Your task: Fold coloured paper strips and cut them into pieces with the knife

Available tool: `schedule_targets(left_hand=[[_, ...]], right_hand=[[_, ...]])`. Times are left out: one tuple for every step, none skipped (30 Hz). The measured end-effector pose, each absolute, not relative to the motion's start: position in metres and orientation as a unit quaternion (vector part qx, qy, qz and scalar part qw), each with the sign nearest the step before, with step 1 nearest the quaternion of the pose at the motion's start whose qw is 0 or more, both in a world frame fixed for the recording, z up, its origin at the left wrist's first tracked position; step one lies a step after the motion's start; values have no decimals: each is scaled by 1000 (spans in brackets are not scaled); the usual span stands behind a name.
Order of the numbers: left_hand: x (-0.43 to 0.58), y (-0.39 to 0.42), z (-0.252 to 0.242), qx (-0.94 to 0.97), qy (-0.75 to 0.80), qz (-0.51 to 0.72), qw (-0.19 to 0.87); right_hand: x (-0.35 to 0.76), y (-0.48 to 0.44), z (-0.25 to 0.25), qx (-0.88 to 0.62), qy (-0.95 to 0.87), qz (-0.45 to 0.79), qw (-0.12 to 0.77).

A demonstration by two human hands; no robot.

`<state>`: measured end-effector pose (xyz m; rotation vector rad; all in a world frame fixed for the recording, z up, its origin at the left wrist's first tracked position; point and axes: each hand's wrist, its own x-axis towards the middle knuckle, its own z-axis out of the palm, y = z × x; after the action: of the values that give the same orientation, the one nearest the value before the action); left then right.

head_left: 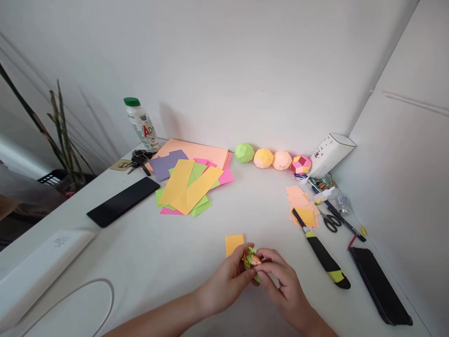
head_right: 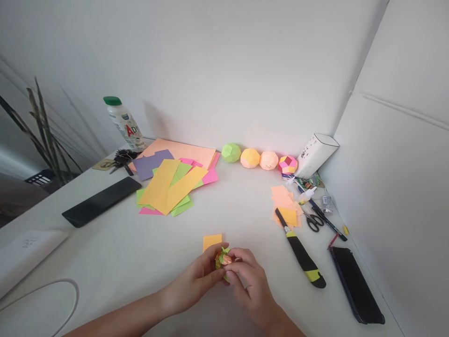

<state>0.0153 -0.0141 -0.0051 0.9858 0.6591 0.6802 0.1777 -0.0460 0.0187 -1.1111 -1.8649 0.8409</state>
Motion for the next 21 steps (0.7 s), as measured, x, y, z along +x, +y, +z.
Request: schedule_targets(left_hand=[[16,-14,-7,470,317,316,761],[15,-15,-8,488,331,315,744],[15,-15,-8,504,344,312,728],[14,-15,-8,519,353,306,716],[14,-16,-6,532,357,297,708],[13,-15,-5,545,355,288,703],[12,-15,-3,559,350,281,697],[11,-15,-2,576,344,278,687],[11,-15,-1,595,338,277,675],[10,-15,-1,610,336,277,662],[10,-16,-1,619,337,273,655],[10,-17,-2,618,341,268,656],[11,-18,-2,608,343,263,666],[11,-18,-2,592,341,260,682],[12,-19,-1,572,334,261,702],[13,-20,0,554,324,267,719],[14,-21,2,540,314,276,731],[14,-21,3,531,308,285,737],[15,-21,5,526,306,292,738],[15,-21,6,526,311,294,735],[15,-21,7,532,321,289,728]], right_hand=[[179,-47,16,-446,-719,344,407],[179,-47,14,-453,-702,362,413],[179,-48,12,-459,-685,382,418],[179,-48,11,-463,-668,400,423],[178,-48,10,-465,-656,415,425],[177,-48,10,-464,-653,425,421],[176,-48,10,-462,-657,431,411],[175,-48,10,-460,-664,434,399],[175,-48,11,-460,-668,438,388],[175,-47,11,-462,-665,448,380],[176,-47,12,-465,-651,466,377],[176,-48,12,-471,-630,486,380],[177,-48,12,-477,-606,507,385],[177,-49,12,-482,-583,525,390],[178,-50,11,-487,-563,539,395],[177,-51,10,-493,-544,546,403],[177,-52,10,-501,-528,549,410],[177,-53,9,-509,-514,551,417],[176,-53,9,-515,-500,555,420],[175,-54,9,-519,-491,562,417],[174,-54,10,-521,-487,570,408]])
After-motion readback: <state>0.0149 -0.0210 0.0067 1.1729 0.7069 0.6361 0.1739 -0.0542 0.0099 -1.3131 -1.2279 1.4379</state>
